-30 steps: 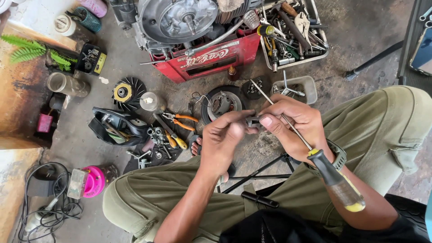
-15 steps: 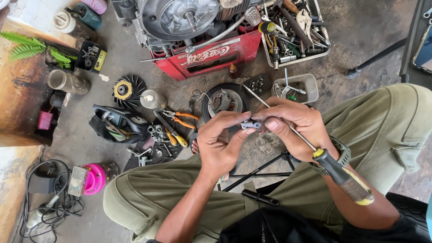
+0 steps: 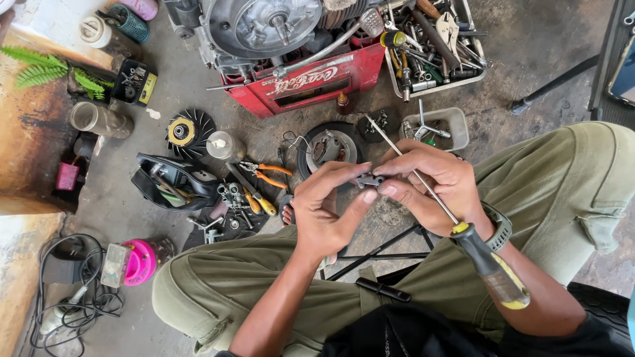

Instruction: The person uses a screwdriver to manipulate a small black mechanical component held in their left hand. They then pick up a larger circular metal part and use the screwdriver to work on it as well.

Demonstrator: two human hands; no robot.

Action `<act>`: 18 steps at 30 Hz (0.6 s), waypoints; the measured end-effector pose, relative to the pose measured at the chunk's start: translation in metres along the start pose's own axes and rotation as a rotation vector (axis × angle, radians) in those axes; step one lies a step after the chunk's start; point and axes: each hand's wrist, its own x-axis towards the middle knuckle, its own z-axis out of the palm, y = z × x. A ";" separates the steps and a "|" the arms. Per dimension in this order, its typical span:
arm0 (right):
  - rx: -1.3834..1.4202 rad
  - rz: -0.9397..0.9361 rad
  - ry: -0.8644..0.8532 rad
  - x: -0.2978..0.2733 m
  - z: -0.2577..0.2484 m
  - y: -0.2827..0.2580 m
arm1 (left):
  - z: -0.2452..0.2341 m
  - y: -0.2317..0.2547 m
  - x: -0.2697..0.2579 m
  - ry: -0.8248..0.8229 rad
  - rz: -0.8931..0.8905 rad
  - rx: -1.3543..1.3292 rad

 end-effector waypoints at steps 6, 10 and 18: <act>-0.143 0.000 -0.078 0.001 -0.008 0.003 | -0.007 -0.027 -0.011 -0.041 -0.180 -0.200; 0.129 0.140 -0.037 -0.006 -0.016 0.021 | -0.012 -0.035 -0.013 0.017 -0.238 -0.271; 0.619 0.224 -0.051 -0.008 -0.018 0.024 | -0.014 -0.028 0.001 0.167 -0.289 -0.118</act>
